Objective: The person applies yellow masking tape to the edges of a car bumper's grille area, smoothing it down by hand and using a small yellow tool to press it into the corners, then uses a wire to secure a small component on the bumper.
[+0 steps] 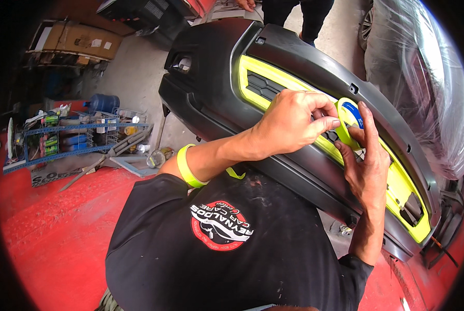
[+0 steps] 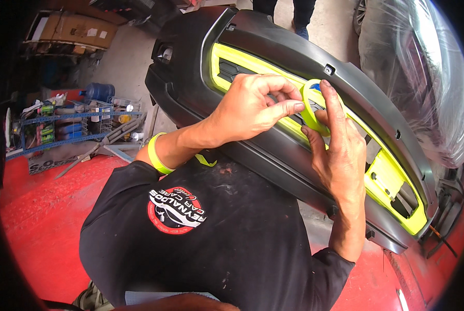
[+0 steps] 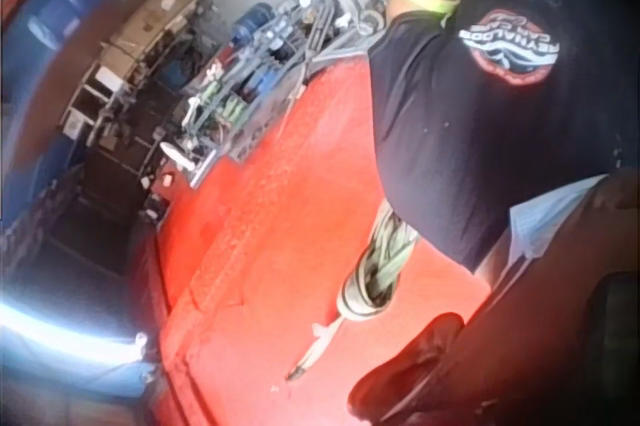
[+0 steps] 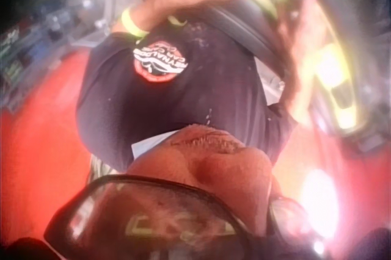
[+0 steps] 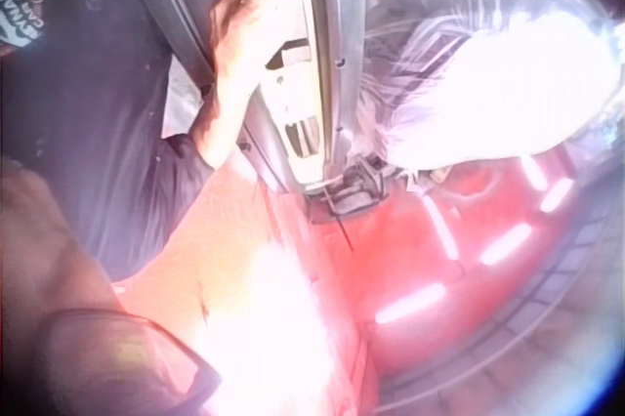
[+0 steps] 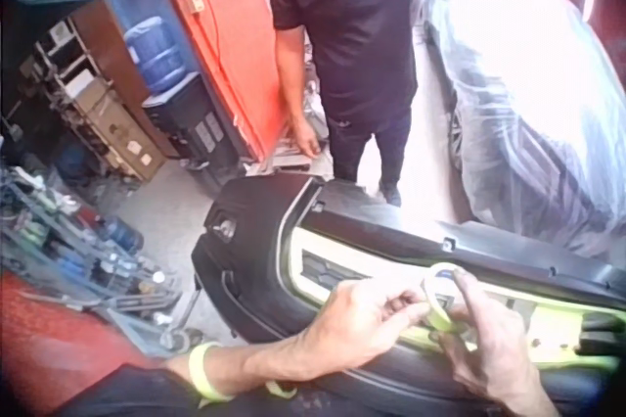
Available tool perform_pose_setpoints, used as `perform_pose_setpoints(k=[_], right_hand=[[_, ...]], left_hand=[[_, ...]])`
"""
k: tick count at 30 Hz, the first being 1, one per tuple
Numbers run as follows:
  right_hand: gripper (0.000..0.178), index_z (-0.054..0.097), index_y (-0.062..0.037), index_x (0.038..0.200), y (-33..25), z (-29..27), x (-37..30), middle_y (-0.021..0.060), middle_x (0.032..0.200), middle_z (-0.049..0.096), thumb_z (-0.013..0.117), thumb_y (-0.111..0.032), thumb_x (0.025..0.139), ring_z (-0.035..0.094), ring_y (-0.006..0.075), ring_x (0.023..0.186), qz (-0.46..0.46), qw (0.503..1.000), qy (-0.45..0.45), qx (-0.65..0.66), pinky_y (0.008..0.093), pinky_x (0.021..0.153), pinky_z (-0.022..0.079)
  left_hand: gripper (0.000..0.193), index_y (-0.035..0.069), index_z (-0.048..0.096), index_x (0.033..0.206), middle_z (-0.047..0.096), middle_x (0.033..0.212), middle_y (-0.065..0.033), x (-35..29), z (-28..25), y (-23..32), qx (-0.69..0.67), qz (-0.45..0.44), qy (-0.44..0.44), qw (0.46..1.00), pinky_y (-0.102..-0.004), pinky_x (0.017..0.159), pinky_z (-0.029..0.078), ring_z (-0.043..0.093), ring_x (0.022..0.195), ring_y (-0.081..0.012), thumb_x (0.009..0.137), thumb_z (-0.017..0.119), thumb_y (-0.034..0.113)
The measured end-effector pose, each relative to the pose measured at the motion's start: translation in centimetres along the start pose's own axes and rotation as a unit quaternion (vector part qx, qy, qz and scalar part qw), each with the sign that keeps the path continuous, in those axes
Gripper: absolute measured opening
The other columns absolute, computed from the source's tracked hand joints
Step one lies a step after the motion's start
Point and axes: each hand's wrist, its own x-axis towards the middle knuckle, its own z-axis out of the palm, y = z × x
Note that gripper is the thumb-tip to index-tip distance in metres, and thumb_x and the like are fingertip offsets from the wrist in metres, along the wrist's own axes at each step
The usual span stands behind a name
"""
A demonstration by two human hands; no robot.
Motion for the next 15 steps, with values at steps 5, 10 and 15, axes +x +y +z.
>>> perform_pose_setpoints(k=[5, 10, 15], right_hand=[[0.065, 0.05, -0.0069, 0.144, -1.5, -1.4, 1.5, 0.0134, 0.085, 0.07, 0.074, -0.004, 0.083, 0.068, 0.0202, 0.076, 0.022, 0.992, -0.059, 0.114, 0.0317, 0.073, 0.053], [0.034, 0.061, 0.0, 0.13, 1.4, -5.2, 1.2, -0.0032, 0.064, 0.054, 0.058, -0.009, 0.098, 0.05, 0.0045, 0.059, 0.139, 0.968, -0.087, 0.19, 0.0212, 0.056, 0.04], [0.033, 0.069, 0.0046, 0.114, 4.5, -6.5, -0.4, 0.0024, 0.069, 0.059, 0.071, -0.022, 0.094, 0.049, 0.008, 0.067, 0.165, 0.982, -0.08, 0.04, 0.0259, 0.061, 0.04]], left_hand=[[0.012, -0.001, 0.066, 0.094, 0.065, 0.075, -0.0031, 1.4, -2.5, -0.2, 0.073, -0.007, 0.002, 0.997, -0.0243, 0.061, 0.047, 0.057, 0.067, -0.0054, 0.094, 0.068, 0.011], [0.016, 0.0, 0.071, 0.097, 0.071, 0.083, -0.0002, 2.7, -10.1, -3.0, 0.156, -0.04, 0.087, 0.983, -0.0226, 0.074, 0.051, 0.062, 0.079, -0.005, 0.095, 0.068, 0.015], [0.024, 0.012, 0.077, 0.098, 0.073, 0.103, -0.0052, 2.4, -13.4, -5.7, 0.414, -0.042, 0.044, 0.908, -0.0368, 0.092, 0.05, 0.065, 0.106, -0.0234, 0.086, 0.074, 0.033]])
